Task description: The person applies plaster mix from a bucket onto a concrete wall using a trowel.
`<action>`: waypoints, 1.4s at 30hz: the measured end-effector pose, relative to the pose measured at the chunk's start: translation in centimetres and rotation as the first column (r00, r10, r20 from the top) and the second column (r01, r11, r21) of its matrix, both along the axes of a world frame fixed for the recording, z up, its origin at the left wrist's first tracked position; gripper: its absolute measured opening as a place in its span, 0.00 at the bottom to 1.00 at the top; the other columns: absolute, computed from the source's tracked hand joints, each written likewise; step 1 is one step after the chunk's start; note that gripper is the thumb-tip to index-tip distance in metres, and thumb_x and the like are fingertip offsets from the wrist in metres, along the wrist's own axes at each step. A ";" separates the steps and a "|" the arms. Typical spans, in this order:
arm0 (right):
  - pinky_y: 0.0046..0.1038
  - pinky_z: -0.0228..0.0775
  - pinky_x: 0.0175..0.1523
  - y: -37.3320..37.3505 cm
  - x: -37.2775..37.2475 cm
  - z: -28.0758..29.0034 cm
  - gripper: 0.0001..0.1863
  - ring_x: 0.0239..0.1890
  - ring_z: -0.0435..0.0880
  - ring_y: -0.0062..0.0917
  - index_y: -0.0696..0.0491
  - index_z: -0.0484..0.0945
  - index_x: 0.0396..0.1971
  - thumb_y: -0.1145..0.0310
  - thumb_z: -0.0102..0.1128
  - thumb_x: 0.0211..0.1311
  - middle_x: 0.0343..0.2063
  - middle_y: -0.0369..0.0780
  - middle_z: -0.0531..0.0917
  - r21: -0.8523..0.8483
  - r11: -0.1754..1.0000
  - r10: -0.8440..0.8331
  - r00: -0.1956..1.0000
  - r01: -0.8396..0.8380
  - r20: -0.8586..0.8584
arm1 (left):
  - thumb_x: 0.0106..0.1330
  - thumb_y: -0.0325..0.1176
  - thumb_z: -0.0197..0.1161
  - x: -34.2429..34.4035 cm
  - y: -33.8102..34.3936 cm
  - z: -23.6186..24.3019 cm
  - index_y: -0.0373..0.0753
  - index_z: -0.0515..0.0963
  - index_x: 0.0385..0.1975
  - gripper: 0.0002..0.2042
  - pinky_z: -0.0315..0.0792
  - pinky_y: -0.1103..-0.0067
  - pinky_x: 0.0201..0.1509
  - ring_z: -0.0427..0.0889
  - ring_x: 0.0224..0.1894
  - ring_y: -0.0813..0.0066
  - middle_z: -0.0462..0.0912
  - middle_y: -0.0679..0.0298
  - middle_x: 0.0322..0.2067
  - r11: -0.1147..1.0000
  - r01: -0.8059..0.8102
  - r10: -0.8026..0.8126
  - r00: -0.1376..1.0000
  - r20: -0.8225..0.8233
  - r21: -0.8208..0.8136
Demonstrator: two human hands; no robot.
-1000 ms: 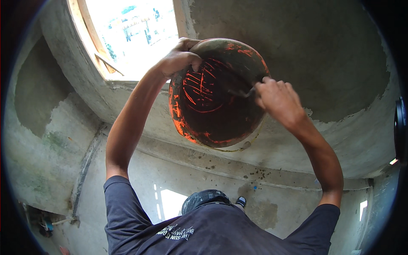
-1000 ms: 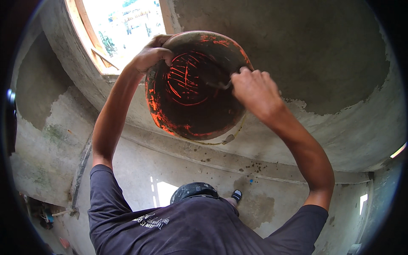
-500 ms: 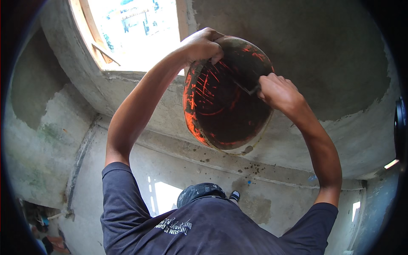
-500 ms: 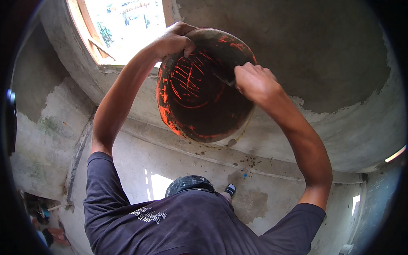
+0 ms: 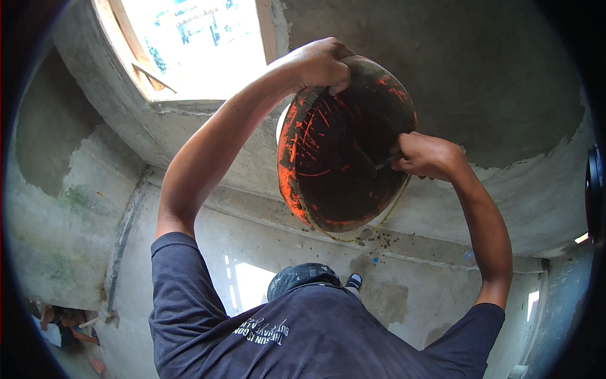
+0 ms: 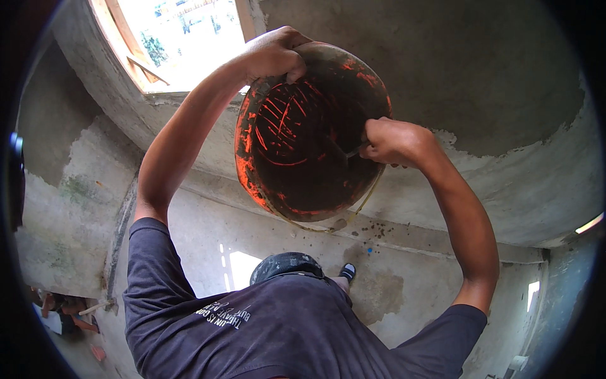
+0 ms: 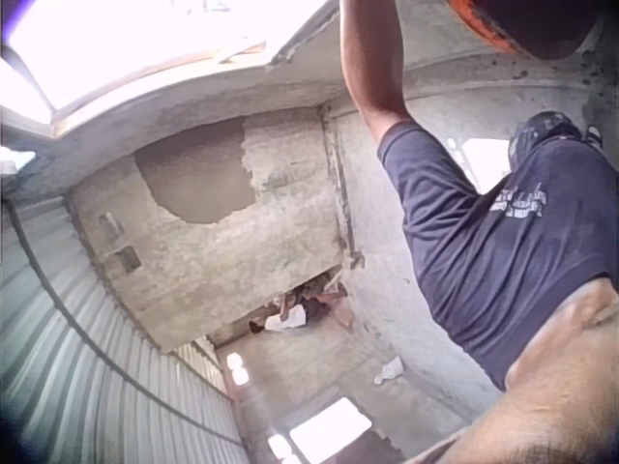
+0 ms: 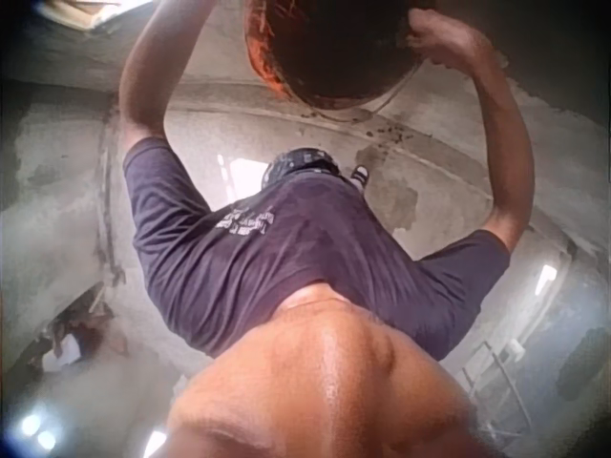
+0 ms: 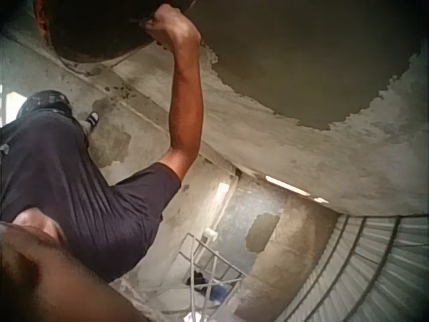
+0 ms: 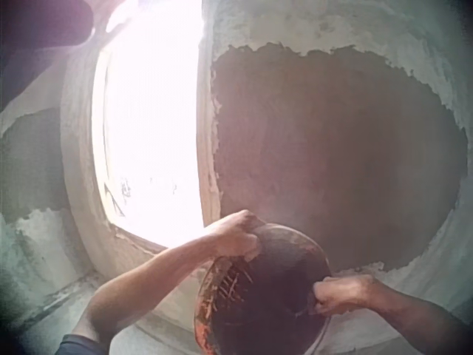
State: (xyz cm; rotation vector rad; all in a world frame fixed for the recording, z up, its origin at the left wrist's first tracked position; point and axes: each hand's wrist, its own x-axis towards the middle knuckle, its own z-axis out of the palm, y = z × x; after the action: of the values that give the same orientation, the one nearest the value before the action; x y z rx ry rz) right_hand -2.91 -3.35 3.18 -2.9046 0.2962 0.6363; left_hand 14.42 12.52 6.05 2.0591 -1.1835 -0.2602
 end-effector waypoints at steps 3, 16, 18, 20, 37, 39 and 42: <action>0.33 0.74 0.29 -0.5 -1.1 -0.4 0.16 0.21 0.81 0.33 0.63 0.79 0.35 0.64 0.54 0.56 0.21 0.46 0.81 0.144 0.989 -0.033 0.999 0.034 -0.011 | 0.26 0.27 0.56 0.4 -0.6 -0.4 0.36 0.82 0.36 0.27 0.68 0.80 0.26 0.74 0.21 0.76 0.76 0.65 0.18 0.997 0.059 -0.058 0.998 -0.019 0.055; 0.35 0.72 0.43 -2.5 -3.9 -3.6 0.17 0.36 0.82 0.40 0.58 0.80 0.39 0.66 0.55 0.51 0.28 0.50 0.82 0.204 0.961 0.156 0.976 -0.185 0.148 | 0.27 0.26 0.56 -1.5 -1.6 -0.2 0.32 0.81 0.34 0.25 0.69 0.81 0.28 0.74 0.22 0.75 0.78 0.65 0.19 0.995 0.091 -0.092 0.996 0.003 0.035; 0.35 0.71 0.44 -2.1 -3.6 -3.9 0.15 0.38 0.81 0.42 0.58 0.80 0.38 0.67 0.55 0.51 0.27 0.50 0.82 0.206 0.960 0.157 0.973 -0.191 0.167 | 0.27 0.26 0.56 -1.6 -1.8 -0.2 0.33 0.81 0.34 0.25 0.69 0.81 0.28 0.74 0.22 0.75 0.78 0.65 0.19 0.993 0.099 -0.100 0.995 0.011 0.063; 0.35 0.72 0.44 -1.9 -3.4 -4.2 0.16 0.38 0.82 0.40 0.57 0.79 0.40 0.65 0.56 0.53 0.28 0.49 0.82 0.196 0.959 0.180 0.975 -0.204 0.132 | 0.27 0.27 0.56 -1.9 -1.9 0.0 0.33 0.81 0.34 0.25 0.69 0.81 0.28 0.74 0.22 0.74 0.78 0.64 0.19 0.990 0.117 -0.119 0.993 0.024 0.082; 0.23 0.68 0.19 -1.3 -4.2 -15.0 0.16 0.19 0.74 0.19 0.54 0.76 0.44 0.61 0.46 0.66 0.24 0.38 0.76 0.977 0.059 -0.210 0.960 0.203 -0.187 | 0.35 0.24 0.54 1.8 -0.4 -4.1 0.32 0.80 0.26 0.14 0.66 0.79 0.25 0.71 0.19 0.79 0.74 0.67 0.15 0.997 0.064 -0.070 0.989 -0.131 -0.047; 0.23 0.67 0.18 -2.7 -6.0 -15.8 0.15 0.17 0.73 0.19 0.55 0.75 0.43 0.61 0.46 0.66 0.24 0.39 0.76 0.967 -0.058 -0.227 0.940 0.249 -0.256 | 0.36 0.21 0.52 1.5 -0.1 -4.8 0.32 0.80 0.30 0.17 0.68 0.82 0.27 0.72 0.21 0.80 0.76 0.68 0.19 0.981 -0.080 0.007 0.923 -0.384 -0.176; 0.22 0.64 0.17 -4.4 -9.1 -16.4 0.14 0.15 0.70 0.18 0.56 0.73 0.42 0.62 0.47 0.64 0.24 0.40 0.75 0.955 -0.233 -0.258 0.935 0.183 -0.242 | 0.36 0.20 0.51 0.7 0.1 -4.7 0.32 0.79 0.37 0.22 0.69 0.84 0.28 0.73 0.23 0.79 0.76 0.67 0.23 0.958 -0.137 -0.036 0.816 -0.577 -0.254</action>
State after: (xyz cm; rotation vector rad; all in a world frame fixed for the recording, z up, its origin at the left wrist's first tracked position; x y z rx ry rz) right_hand -11.98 -7.80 -13.19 -1.1225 0.1474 0.3597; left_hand 15.13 12.67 1.39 1.5839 -0.7318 -0.6067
